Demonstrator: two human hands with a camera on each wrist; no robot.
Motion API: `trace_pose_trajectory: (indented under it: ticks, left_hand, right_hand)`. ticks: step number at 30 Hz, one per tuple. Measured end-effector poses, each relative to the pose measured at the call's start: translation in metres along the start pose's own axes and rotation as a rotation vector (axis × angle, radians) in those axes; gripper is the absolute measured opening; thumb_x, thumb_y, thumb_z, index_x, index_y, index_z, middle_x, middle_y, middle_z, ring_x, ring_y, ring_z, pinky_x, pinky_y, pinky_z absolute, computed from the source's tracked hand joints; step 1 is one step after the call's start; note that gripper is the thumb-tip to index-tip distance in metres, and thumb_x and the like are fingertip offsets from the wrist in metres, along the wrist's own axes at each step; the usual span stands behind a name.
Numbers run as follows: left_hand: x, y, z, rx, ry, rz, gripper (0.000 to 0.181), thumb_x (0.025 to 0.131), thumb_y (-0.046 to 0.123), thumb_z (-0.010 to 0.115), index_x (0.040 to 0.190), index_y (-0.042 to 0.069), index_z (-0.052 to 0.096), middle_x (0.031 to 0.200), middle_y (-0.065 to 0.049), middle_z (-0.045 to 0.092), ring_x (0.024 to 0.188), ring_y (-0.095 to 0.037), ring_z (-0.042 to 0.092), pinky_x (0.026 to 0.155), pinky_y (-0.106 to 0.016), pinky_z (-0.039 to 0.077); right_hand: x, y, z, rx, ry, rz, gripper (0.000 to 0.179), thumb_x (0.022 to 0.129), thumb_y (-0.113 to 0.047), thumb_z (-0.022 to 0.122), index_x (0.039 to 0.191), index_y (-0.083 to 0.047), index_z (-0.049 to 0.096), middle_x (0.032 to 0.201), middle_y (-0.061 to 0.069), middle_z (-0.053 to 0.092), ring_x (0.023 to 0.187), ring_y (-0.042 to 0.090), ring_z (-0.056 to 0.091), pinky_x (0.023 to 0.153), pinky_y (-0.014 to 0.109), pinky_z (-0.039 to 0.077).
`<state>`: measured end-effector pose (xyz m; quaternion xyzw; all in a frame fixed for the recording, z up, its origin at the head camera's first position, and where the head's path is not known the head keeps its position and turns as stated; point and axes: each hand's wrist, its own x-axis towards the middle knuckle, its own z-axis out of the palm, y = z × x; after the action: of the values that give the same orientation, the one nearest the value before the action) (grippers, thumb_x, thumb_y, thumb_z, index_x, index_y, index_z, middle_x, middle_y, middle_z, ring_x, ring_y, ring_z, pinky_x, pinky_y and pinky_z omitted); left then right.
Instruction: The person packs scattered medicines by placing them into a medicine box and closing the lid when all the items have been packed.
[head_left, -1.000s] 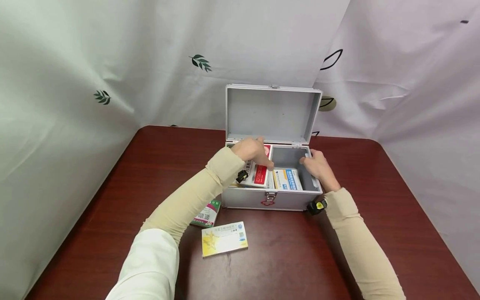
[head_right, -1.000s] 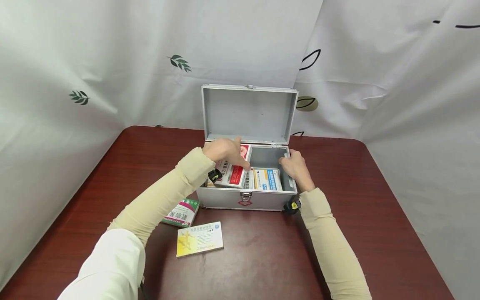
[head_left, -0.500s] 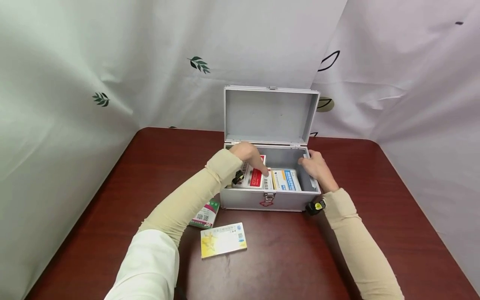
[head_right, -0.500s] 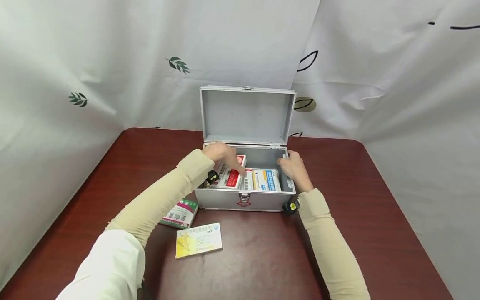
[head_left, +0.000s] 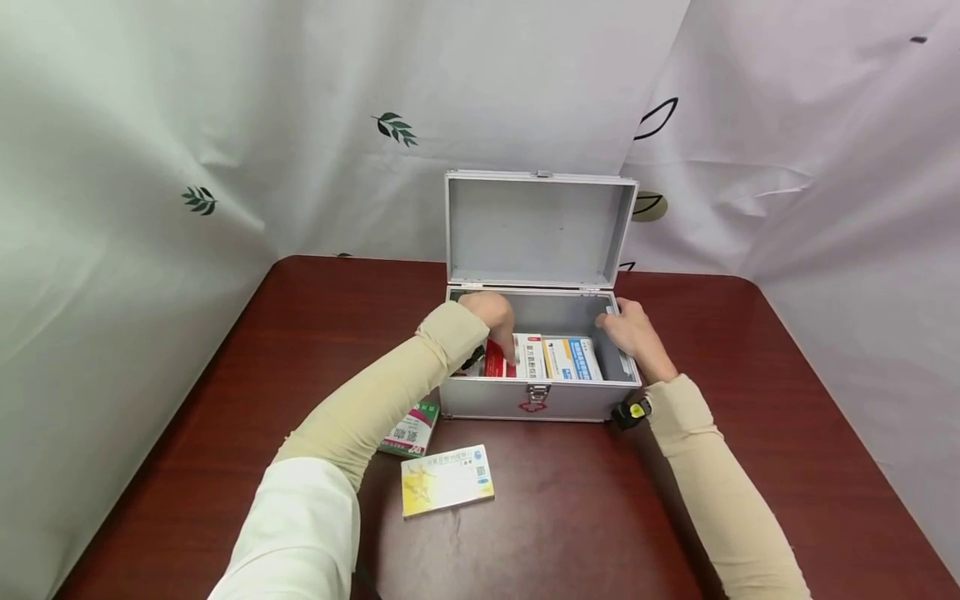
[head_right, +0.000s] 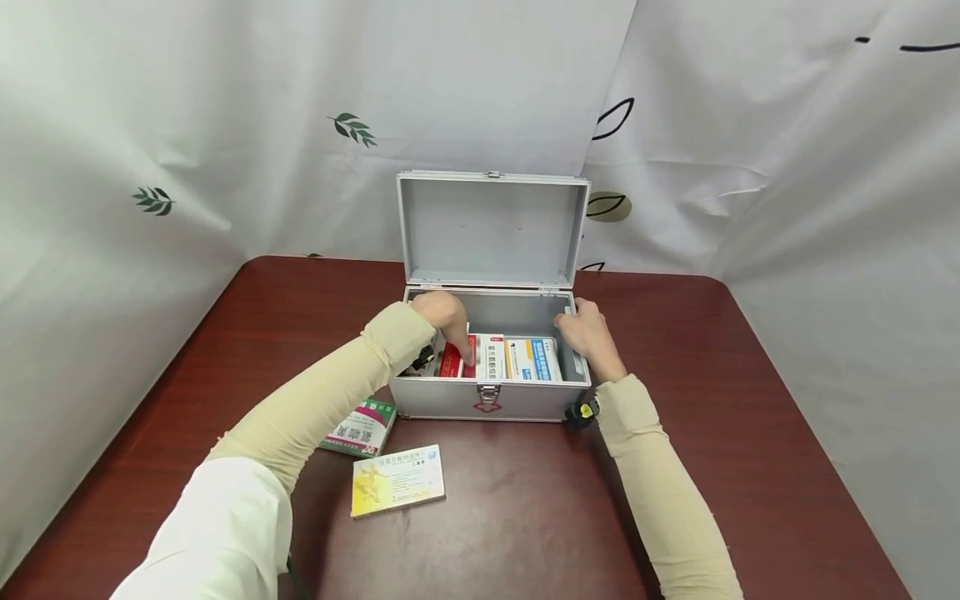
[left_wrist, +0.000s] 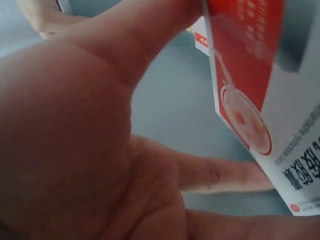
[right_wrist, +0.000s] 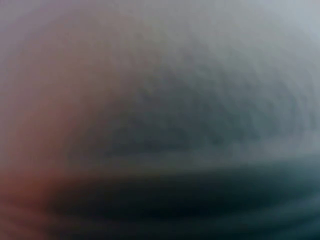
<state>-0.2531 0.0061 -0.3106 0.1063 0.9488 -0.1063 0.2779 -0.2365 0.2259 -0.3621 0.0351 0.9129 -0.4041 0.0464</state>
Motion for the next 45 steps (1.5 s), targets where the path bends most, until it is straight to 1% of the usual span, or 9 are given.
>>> trace_pose_trajectory:
  ticks: [11, 20, 24, 28, 33, 38, 41, 43, 45]
  left_hand:
    - [0.002, -0.002, 0.003, 0.019, 0.036, -0.024, 0.061, 0.061, 0.057, 0.077, 0.103, 0.016, 0.063, 0.104, 0.001, 0.055, 0.094, -0.016, 0.052, 0.086, -0.034, 0.041]
    - [0.004, -0.004, 0.003, 0.027, 0.046, 0.015, 0.059, 0.057, 0.059, 0.078, 0.098, 0.019, 0.065, 0.103, 0.0, 0.057, 0.093, -0.017, 0.053, 0.084, -0.034, 0.044]
    - [0.002, -0.007, 0.0, -0.006, 0.027, 0.021, 0.052, 0.059, 0.062, 0.074, 0.082, 0.018, 0.062, 0.087, 0.002, 0.054, 0.082, -0.015, 0.051, 0.077, -0.03, 0.044]
    - [-0.008, -0.013, -0.007, -0.09, -0.024, 0.076, 0.054, 0.069, 0.066, 0.064, 0.067, 0.013, 0.053, 0.076, 0.001, 0.05, 0.068, -0.013, 0.046, 0.065, -0.027, 0.042]
    - [-0.032, -0.022, -0.019, -0.291, 0.001, 0.125, 0.057, 0.073, 0.062, 0.063, 0.09, 0.008, 0.057, 0.079, 0.0, 0.049, 0.06, -0.015, 0.053, 0.054, -0.027, 0.044]
    - [-0.06, -0.033, -0.02, -0.356, 0.042, 0.187, 0.054, 0.076, 0.059, 0.062, 0.095, 0.009, 0.059, 0.08, 0.0, 0.053, 0.053, -0.014, 0.046, 0.049, -0.026, 0.042]
    - [-0.074, -0.046, -0.014, -0.36, 0.126, 0.266, 0.065, 0.078, 0.059, 0.06, 0.121, 0.01, 0.053, 0.111, -0.004, 0.056, 0.084, -0.016, 0.057, 0.072, -0.032, 0.048]
    - [-0.079, -0.058, -0.005, -0.385, 0.208, 0.332, 0.075, 0.08, 0.056, 0.06, 0.137, 0.012, 0.038, 0.132, -0.005, 0.047, 0.112, -0.02, 0.049, 0.092, -0.039, 0.042]
    - [-0.081, -0.073, 0.007, -0.424, 0.298, 0.393, 0.078, 0.082, 0.052, 0.06, 0.143, 0.013, 0.029, 0.136, -0.009, 0.042, 0.121, -0.022, 0.042, 0.099, -0.041, 0.036]
  right_hand:
    - [0.001, -0.001, 0.0, 0.024, 0.004, -0.002, 0.044, 0.082, -0.012, 0.047, 0.12, 0.009, 0.048, 0.113, 0.025, 0.054, 0.091, 0.03, 0.051, 0.078, 0.04, 0.046]
    - [0.004, -0.003, 0.001, 0.022, -0.004, 0.003, 0.045, 0.082, -0.013, 0.048, 0.121, 0.008, 0.047, 0.114, 0.024, 0.054, 0.092, 0.03, 0.051, 0.078, 0.039, 0.046]
    - [0.004, -0.002, -0.001, 0.013, -0.002, 0.005, 0.047, 0.082, -0.013, 0.048, 0.124, 0.009, 0.045, 0.117, 0.026, 0.053, 0.095, 0.031, 0.052, 0.081, 0.042, 0.046]
    - [0.003, -0.002, -0.003, 0.007, -0.006, 0.018, 0.048, 0.082, -0.013, 0.048, 0.124, 0.008, 0.045, 0.116, 0.026, 0.053, 0.095, 0.032, 0.053, 0.08, 0.041, 0.047]
    - [0.002, -0.002, -0.003, 0.013, -0.019, 0.031, 0.049, 0.082, -0.014, 0.047, 0.126, 0.008, 0.044, 0.118, 0.026, 0.053, 0.096, 0.032, 0.053, 0.079, 0.042, 0.047]
    - [0.0, -0.001, -0.003, 0.01, -0.02, 0.041, 0.05, 0.083, -0.014, 0.047, 0.127, 0.008, 0.043, 0.119, 0.027, 0.052, 0.098, 0.033, 0.053, 0.08, 0.043, 0.048]
    - [-0.001, -0.001, -0.002, 0.01, -0.011, 0.031, 0.049, 0.083, -0.013, 0.046, 0.127, 0.009, 0.043, 0.119, 0.027, 0.052, 0.098, 0.033, 0.053, 0.081, 0.044, 0.047]
    - [-0.001, 0.0, -0.001, 0.012, -0.007, 0.024, 0.048, 0.083, -0.013, 0.046, 0.127, 0.009, 0.043, 0.118, 0.027, 0.053, 0.097, 0.033, 0.053, 0.081, 0.044, 0.047]
    - [-0.002, 0.0, 0.001, 0.012, -0.005, 0.012, 0.048, 0.083, -0.013, 0.046, 0.126, 0.009, 0.044, 0.117, 0.026, 0.053, 0.096, 0.032, 0.053, 0.08, 0.043, 0.047]
